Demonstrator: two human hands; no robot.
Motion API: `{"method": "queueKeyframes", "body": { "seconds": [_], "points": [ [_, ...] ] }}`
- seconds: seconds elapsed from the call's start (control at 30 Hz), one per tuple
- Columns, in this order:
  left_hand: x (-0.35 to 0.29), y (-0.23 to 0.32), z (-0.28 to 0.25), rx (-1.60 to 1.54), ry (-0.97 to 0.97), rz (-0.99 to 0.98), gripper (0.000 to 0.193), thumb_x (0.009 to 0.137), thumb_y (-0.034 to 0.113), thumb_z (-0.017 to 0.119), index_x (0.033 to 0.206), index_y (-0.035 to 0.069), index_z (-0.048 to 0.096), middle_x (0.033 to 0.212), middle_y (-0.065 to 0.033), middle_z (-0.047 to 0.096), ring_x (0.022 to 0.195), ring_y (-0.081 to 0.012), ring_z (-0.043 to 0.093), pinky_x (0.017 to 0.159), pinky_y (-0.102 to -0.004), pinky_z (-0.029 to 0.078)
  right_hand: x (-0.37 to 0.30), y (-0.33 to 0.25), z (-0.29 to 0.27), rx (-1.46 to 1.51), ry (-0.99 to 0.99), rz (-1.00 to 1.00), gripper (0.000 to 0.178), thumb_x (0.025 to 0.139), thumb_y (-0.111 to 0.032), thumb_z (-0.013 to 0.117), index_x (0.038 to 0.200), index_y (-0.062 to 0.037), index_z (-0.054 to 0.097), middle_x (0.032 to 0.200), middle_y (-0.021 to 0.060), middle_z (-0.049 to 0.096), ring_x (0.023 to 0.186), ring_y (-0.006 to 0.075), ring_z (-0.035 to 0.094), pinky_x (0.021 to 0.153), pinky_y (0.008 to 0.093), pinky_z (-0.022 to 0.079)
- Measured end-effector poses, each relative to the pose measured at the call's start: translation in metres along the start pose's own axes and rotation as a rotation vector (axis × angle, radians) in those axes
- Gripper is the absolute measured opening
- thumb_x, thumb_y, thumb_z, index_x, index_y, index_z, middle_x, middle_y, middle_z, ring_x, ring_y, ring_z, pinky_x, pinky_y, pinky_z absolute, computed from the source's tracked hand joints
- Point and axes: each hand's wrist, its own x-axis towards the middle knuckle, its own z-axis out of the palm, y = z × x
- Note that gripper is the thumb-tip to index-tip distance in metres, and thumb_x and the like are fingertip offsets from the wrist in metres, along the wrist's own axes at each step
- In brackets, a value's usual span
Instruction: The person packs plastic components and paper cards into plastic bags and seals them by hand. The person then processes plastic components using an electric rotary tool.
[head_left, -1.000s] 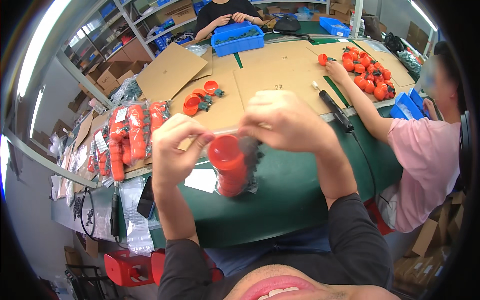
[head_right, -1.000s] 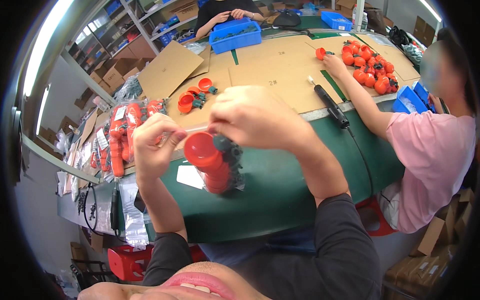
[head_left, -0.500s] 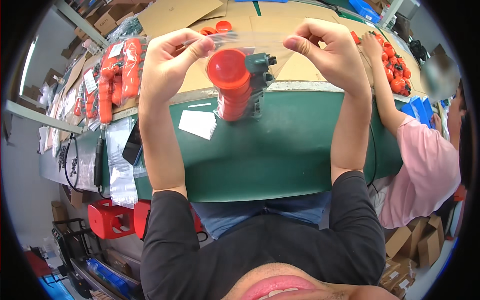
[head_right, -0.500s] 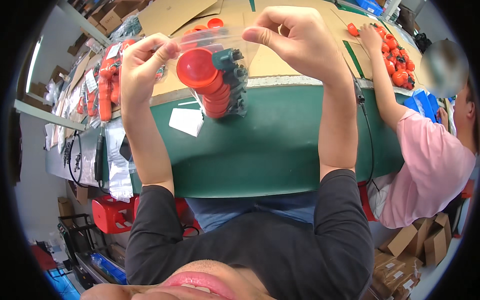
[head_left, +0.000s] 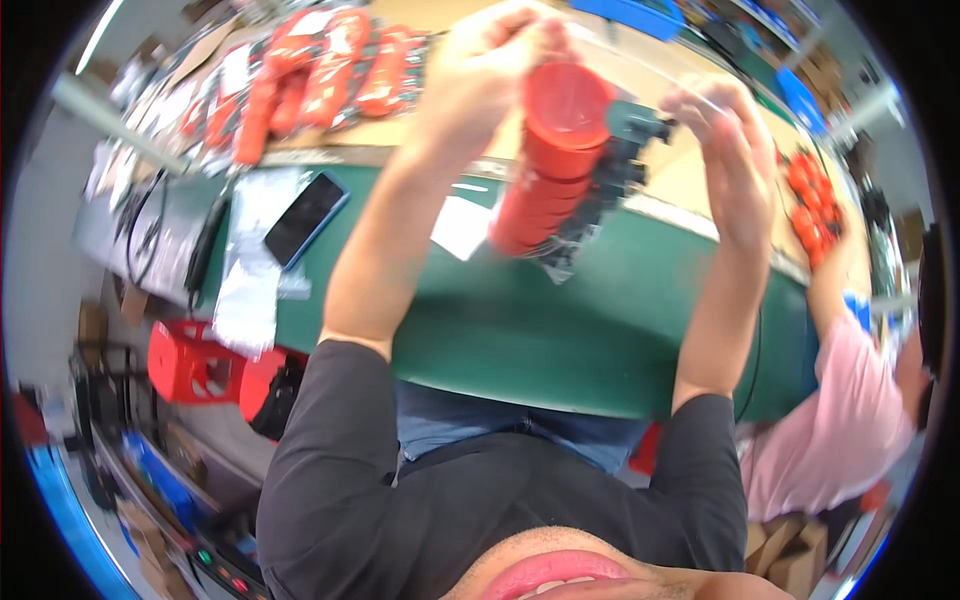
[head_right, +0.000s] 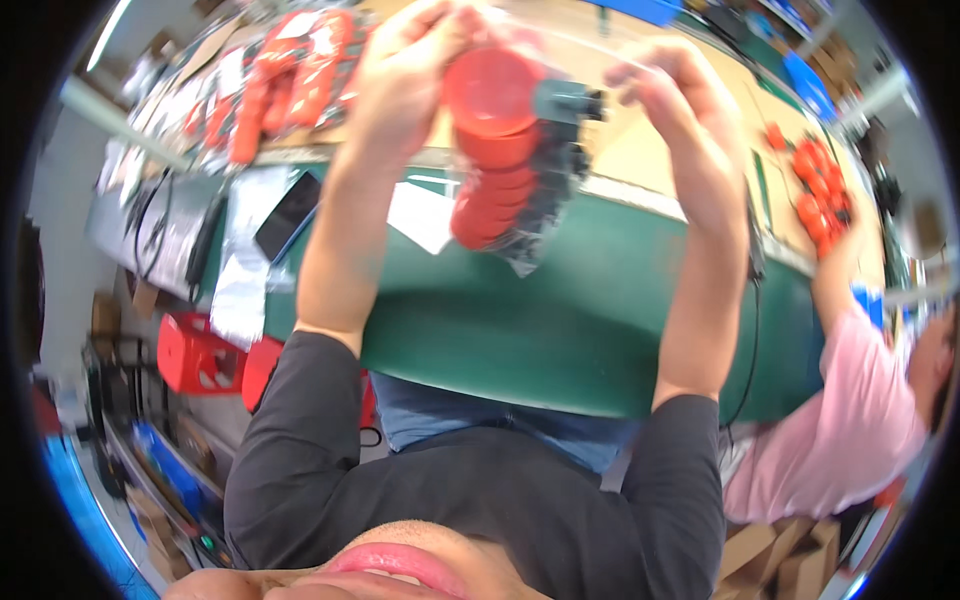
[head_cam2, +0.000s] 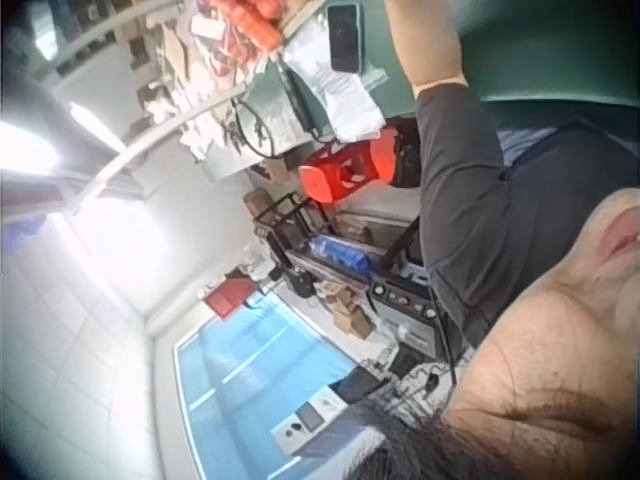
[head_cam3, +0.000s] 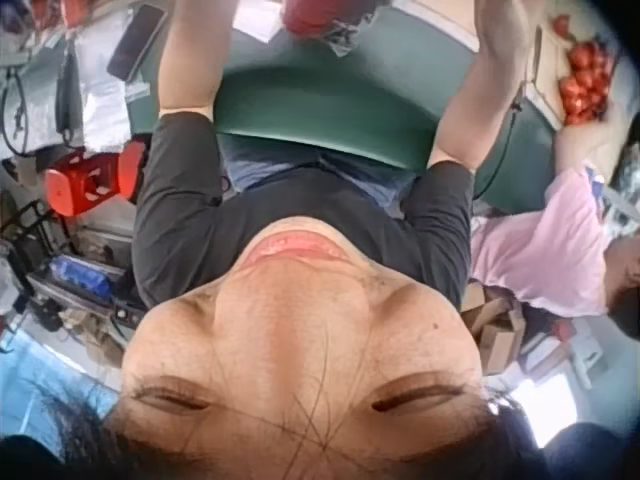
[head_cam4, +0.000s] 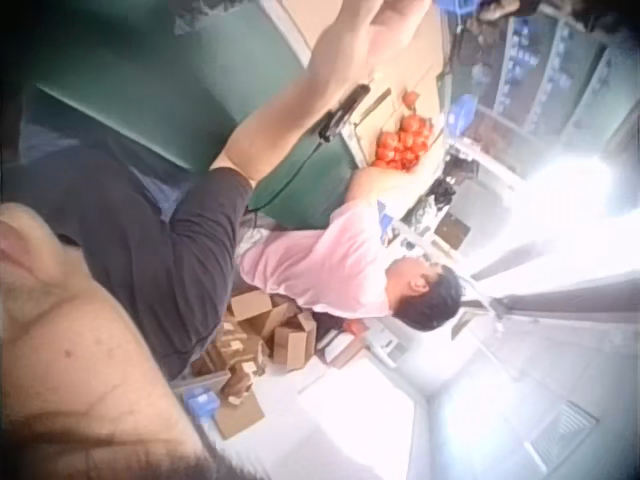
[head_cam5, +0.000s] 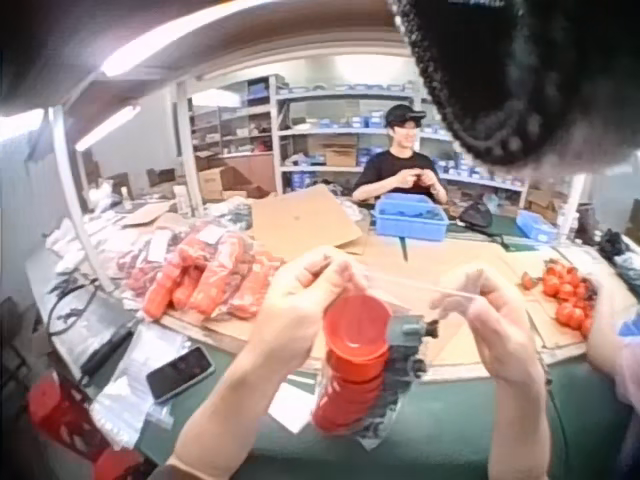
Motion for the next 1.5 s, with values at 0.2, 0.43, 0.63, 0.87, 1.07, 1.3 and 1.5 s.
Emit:
{"method": "queueKeyframes", "body": {
  "seconds": [0.2, 0.43, 0.63, 0.87, 1.07, 1.3, 1.5],
  "points": [
    [0.001, -0.002, -0.023, -0.404, 0.285, 0.094, 0.025, 0.114, 0.016, 0.049, 0.124, -0.002, 0.064, 0.111, -0.0151, 0.075, 0.103, -0.0275, 0.075, 0.095, -0.0406, 0.061, 0.000, 0.023, 0.060, -0.015, -0.178, 0.404, 0.072, 0.093, -0.024, 0.086, 0.153, -0.0036, 0.052, 0.134, 0.0104, 0.067, 0.112, 0.0171, 0.066, 0.095, 0.0340, 0.055],
    [0.011, -0.022, 0.003, -0.169, 0.261, 0.105, 0.062, 0.107, 0.031, 0.069, 0.152, 0.000, 0.041, 0.133, -0.0144, 0.066, 0.122, -0.0237, 0.066, 0.108, -0.0380, 0.053, 0.009, 0.046, 0.065, 0.149, 0.117, 0.334, 0.054, 0.095, -0.015, 0.082, 0.141, -0.0016, 0.059, 0.119, 0.0097, 0.075, 0.099, 0.0161, 0.073, 0.085, 0.0324, 0.059],
    [-0.024, 0.013, 0.012, 0.724, -0.109, -0.029, 0.115, 0.082, 0.035, 0.089, 0.169, 0.001, 0.021, 0.157, -0.0242, 0.053, 0.143, -0.0358, 0.056, 0.121, -0.0432, 0.044, 0.019, 0.054, 0.046, 0.217, 0.294, 0.300, 0.050, 0.105, -0.011, 0.070, 0.150, -0.0018, 0.052, 0.139, 0.0129, 0.066, 0.124, 0.0217, 0.067, 0.099, 0.0376, 0.058],
    [0.006, 0.038, -0.164, 1.143, 0.293, 0.056, 0.089, 0.081, 0.029, 0.089, 0.151, -0.001, 0.042, 0.132, -0.0198, 0.066, 0.103, -0.0233, 0.074, 0.089, -0.0393, 0.063, 0.014, 0.018, 0.041, 0.056, 0.114, 0.213, 0.067, 0.103, -0.015, 0.066, 0.164, -0.0022, 0.040, 0.157, 0.0198, 0.053, 0.136, 0.0275, 0.059, 0.105, 0.0397, 0.055],
    [0.055, 0.144, -0.387, 1.253, 0.335, -0.237, 0.098, 0.081, 0.049, 0.091, 0.152, -0.005, 0.052, 0.134, -0.0214, 0.071, 0.122, -0.0290, 0.071, 0.107, -0.0429, 0.056, 0.018, 0.014, 0.036, 0.073, 0.147, 0.193, 0.066, 0.102, -0.012, 0.066, 0.161, 0.0010, 0.041, 0.157, 0.0213, 0.052, 0.132, 0.0288, 0.061, 0.103, 0.0393, 0.056],
    [0.044, 0.094, -0.376, 2.086, 0.530, -0.093, 0.046, 0.098, 0.035, 0.070, 0.142, 0.023, 0.069, 0.142, -0.0169, 0.068, 0.130, -0.0391, 0.063, 0.108, -0.0526, 0.052, 0.018, 0.005, 0.008, 0.037, 0.281, 0.102, 0.056, 0.102, -0.013, 0.068, 0.154, 0.0024, 0.051, 0.150, 0.0175, 0.059, 0.129, 0.0252, 0.064, 0.102, 0.0360, 0.057],
    [-0.112, 0.021, -0.202, 1.764, 0.069, 0.506, 0.037, 0.094, 0.023, 0.078, 0.124, 0.004, 0.070, 0.123, -0.0187, 0.072, 0.125, -0.0406, 0.064, 0.113, -0.0506, 0.047, 0.003, -0.022, 0.003, -0.058, 0.279, -0.015, 0.033, 0.106, -0.012, 0.064, 0.136, 0.0025, 0.067, 0.138, 0.0125, 0.070, 0.123, 0.0182, 0.066, 0.097, 0.0325, 0.055]
  ]
}}
